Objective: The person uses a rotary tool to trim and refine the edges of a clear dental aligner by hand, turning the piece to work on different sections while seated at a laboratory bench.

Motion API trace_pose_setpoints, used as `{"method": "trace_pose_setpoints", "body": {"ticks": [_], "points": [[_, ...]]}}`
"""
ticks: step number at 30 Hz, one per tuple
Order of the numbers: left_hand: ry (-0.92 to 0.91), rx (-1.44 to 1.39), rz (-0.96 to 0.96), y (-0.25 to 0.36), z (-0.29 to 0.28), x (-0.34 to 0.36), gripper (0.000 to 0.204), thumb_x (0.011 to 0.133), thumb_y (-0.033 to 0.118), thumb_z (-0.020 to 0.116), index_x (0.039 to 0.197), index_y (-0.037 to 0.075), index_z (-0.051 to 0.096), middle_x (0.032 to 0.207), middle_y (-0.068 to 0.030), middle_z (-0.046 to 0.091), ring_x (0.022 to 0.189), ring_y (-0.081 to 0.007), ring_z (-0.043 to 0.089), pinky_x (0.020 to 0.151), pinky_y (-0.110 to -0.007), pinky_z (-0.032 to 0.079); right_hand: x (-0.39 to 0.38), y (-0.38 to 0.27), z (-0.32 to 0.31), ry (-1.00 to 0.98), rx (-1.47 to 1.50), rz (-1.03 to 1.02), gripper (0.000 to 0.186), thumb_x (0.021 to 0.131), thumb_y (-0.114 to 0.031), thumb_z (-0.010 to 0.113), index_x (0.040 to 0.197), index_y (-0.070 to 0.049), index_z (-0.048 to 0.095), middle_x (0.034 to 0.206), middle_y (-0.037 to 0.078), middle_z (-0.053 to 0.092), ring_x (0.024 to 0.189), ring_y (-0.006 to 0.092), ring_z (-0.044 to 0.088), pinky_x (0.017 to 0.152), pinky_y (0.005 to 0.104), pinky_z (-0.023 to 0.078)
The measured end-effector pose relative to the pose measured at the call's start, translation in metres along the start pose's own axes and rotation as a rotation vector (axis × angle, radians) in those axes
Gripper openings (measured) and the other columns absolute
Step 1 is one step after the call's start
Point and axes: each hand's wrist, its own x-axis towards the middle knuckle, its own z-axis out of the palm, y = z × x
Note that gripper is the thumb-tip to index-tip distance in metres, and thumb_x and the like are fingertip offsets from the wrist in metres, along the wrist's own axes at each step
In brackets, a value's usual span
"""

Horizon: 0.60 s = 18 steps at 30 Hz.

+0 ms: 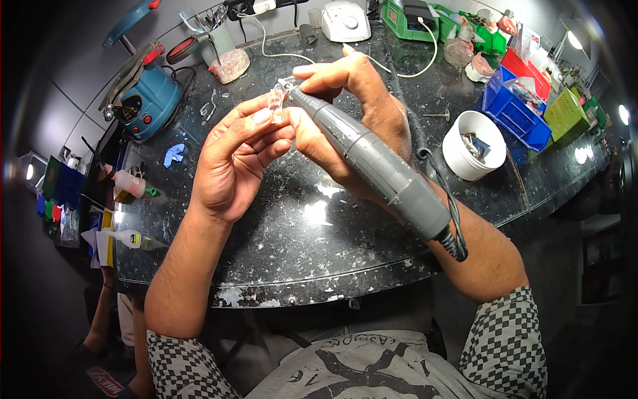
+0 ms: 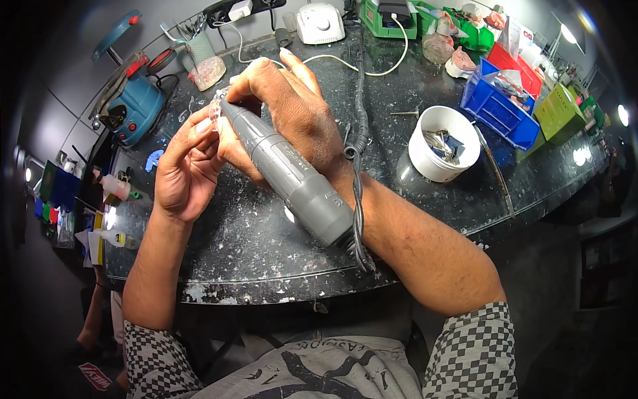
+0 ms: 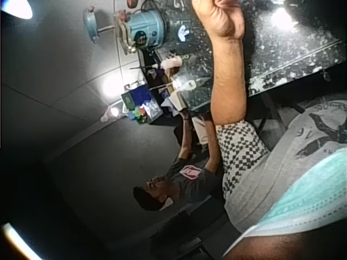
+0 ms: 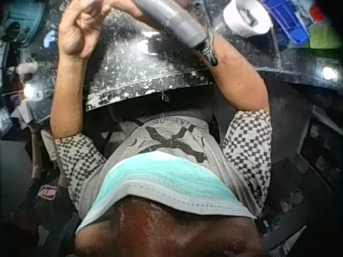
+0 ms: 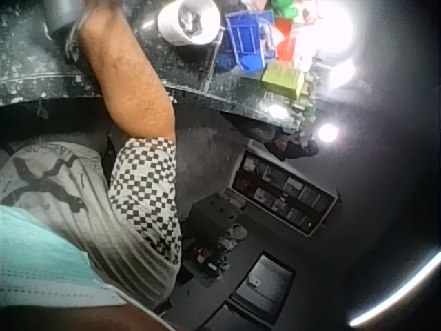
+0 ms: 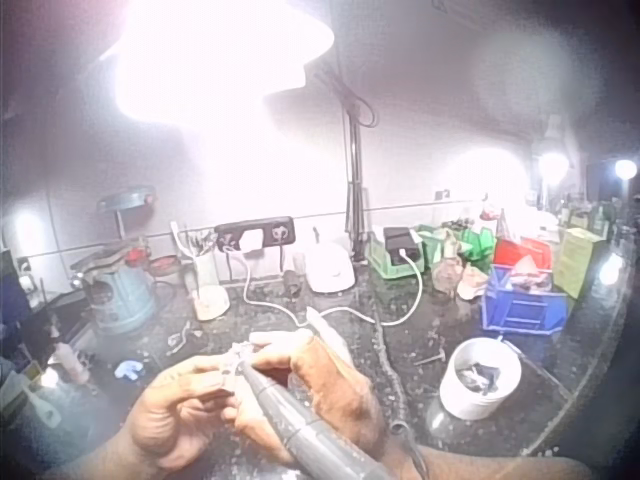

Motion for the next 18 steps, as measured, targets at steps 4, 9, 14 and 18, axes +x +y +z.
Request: {"method": "trace_pose_setpoints", "body": {"ticks": [4,9,14,18], "points": [[-0.031,-0.003,-0.008,-0.0003,-0.0005,0.0006,0.036,0.096,0.009,0.056,0.128,-0.006,0.053,0.107,-0.0188,0.069,0.096,-0.0219,0.071,0.086,-0.03,0.06,-0.0003,0.0011,-0.0004,0.012,0.011,0.001,0.035,0.075,-0.015,0.076,0.104,-0.005,0.059,0.106,0.014,0.068,0.088,0.0183,0.066,0.112,0.0493,0.033],[-0.031,-0.018,-0.004,-0.0001,-0.0013,0.0001,0.035,0.096,0.009,0.056,0.128,-0.007,0.053,0.107,-0.0193,0.069,0.096,-0.0223,0.071,0.086,-0.031,0.06,-0.0001,0.0015,0.0008,0.003,-0.005,-0.02,0.035,0.075,-0.015,0.076,0.104,-0.005,0.059,0.106,0.015,0.068,0.087,0.0187,0.067,0.113,0.0509,0.031],[-0.017,-0.014,0.003,-0.0007,0.0013,0.0001,0.034,0.096,0.009,0.056,0.127,-0.006,0.053,0.108,-0.0198,0.069,0.097,-0.0228,0.071,0.086,-0.031,0.06,0.0006,-0.0006,-0.0013,-0.022,-0.017,-0.017,0.034,0.076,-0.015,0.076,0.104,-0.005,0.059,0.106,0.014,0.068,0.089,0.0191,0.068,0.114,0.0532,0.03],[-0.035,-0.005,-0.006,-0.0013,-0.0009,0.001,0.034,0.096,0.009,0.056,0.127,-0.006,0.053,0.108,-0.0201,0.069,0.097,-0.0228,0.071,0.086,-0.031,0.061,0.0008,0.0002,-0.0022,0.001,0.002,-0.025,0.034,0.076,-0.016,0.076,0.103,-0.005,0.059,0.106,0.014,0.068,0.09,0.0189,0.067,0.114,0.0529,0.03]]}}
